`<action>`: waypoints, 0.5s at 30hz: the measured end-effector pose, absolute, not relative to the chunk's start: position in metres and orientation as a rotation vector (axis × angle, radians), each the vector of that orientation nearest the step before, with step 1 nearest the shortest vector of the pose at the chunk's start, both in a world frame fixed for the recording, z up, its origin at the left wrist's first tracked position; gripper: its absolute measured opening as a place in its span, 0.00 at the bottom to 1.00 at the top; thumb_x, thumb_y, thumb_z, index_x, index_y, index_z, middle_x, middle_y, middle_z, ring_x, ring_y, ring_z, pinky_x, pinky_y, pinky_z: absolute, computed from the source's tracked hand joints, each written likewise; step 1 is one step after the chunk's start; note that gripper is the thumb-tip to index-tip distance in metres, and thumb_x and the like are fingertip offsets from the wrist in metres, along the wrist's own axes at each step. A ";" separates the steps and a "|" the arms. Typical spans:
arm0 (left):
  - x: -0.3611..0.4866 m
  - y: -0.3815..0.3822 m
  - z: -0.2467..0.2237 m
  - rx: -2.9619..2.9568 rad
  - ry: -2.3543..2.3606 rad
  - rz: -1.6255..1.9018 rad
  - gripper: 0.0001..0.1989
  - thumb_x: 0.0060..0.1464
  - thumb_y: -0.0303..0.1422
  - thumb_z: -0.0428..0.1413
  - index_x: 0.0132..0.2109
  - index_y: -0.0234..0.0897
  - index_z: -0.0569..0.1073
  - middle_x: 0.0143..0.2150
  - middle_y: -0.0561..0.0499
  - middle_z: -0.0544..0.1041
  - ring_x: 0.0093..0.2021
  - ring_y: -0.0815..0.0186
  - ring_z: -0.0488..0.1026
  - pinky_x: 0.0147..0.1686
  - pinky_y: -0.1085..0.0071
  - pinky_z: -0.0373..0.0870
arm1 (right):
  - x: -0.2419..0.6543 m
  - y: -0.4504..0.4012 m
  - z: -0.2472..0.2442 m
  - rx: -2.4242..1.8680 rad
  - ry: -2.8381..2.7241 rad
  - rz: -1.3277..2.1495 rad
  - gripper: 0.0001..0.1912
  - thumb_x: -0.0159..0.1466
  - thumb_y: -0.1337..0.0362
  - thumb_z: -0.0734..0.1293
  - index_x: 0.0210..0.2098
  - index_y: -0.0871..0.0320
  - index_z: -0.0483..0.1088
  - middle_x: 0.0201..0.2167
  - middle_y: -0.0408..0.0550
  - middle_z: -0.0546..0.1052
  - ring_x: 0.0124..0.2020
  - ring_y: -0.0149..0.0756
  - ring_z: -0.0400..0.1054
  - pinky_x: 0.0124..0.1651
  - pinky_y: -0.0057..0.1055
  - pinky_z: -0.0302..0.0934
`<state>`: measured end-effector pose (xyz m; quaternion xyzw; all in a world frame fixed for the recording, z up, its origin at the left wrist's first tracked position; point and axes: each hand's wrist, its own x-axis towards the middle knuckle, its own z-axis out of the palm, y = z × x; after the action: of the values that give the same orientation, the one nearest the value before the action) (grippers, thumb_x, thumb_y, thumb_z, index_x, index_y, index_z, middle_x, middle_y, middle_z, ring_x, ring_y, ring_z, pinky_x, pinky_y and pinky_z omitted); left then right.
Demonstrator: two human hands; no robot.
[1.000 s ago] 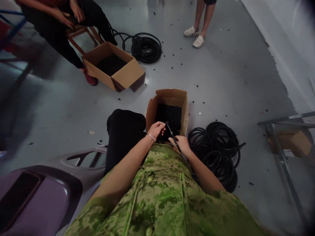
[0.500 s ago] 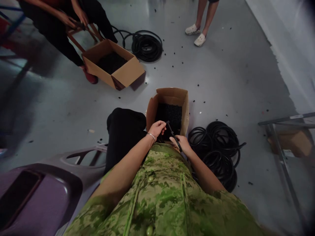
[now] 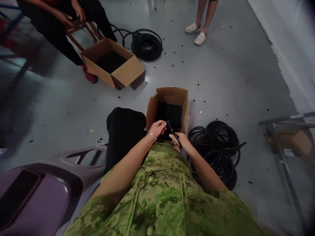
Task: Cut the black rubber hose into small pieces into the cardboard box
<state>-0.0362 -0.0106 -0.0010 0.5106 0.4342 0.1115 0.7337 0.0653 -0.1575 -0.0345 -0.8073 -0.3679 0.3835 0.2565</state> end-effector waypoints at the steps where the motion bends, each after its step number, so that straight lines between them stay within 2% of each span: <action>1: -0.036 -0.011 -0.001 1.130 0.947 0.242 0.08 0.49 0.33 0.60 0.31 0.34 0.70 0.19 0.57 0.69 0.15 0.77 0.60 0.15 0.78 0.57 | 0.066 -0.156 -0.034 -2.182 -0.991 1.056 0.28 0.61 0.39 0.60 0.25 0.57 0.71 0.21 0.43 0.76 0.22 0.30 0.69 0.25 0.23 0.56; 7: -0.036 -0.012 -0.002 1.173 0.924 0.220 0.08 0.49 0.33 0.61 0.30 0.34 0.70 0.19 0.57 0.69 0.14 0.77 0.60 0.15 0.78 0.56 | 0.069 -0.151 -0.034 -2.154 -0.950 1.105 0.28 0.61 0.39 0.60 0.26 0.57 0.71 0.20 0.43 0.75 0.21 0.29 0.69 0.24 0.22 0.54; 15: -0.035 -0.010 -0.002 1.181 0.937 0.212 0.07 0.50 0.31 0.59 0.28 0.34 0.69 0.18 0.57 0.68 0.14 0.77 0.60 0.14 0.78 0.56 | 0.059 -0.155 -0.028 -2.260 -1.032 0.891 0.31 0.62 0.41 0.60 0.16 0.58 0.68 0.13 0.44 0.70 0.19 0.30 0.65 0.24 0.24 0.50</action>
<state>-0.0354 -0.0105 -0.0021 0.5350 0.4247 0.0959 0.7240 0.0590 -0.1548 -0.0281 -0.8294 -0.3788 0.3271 0.2482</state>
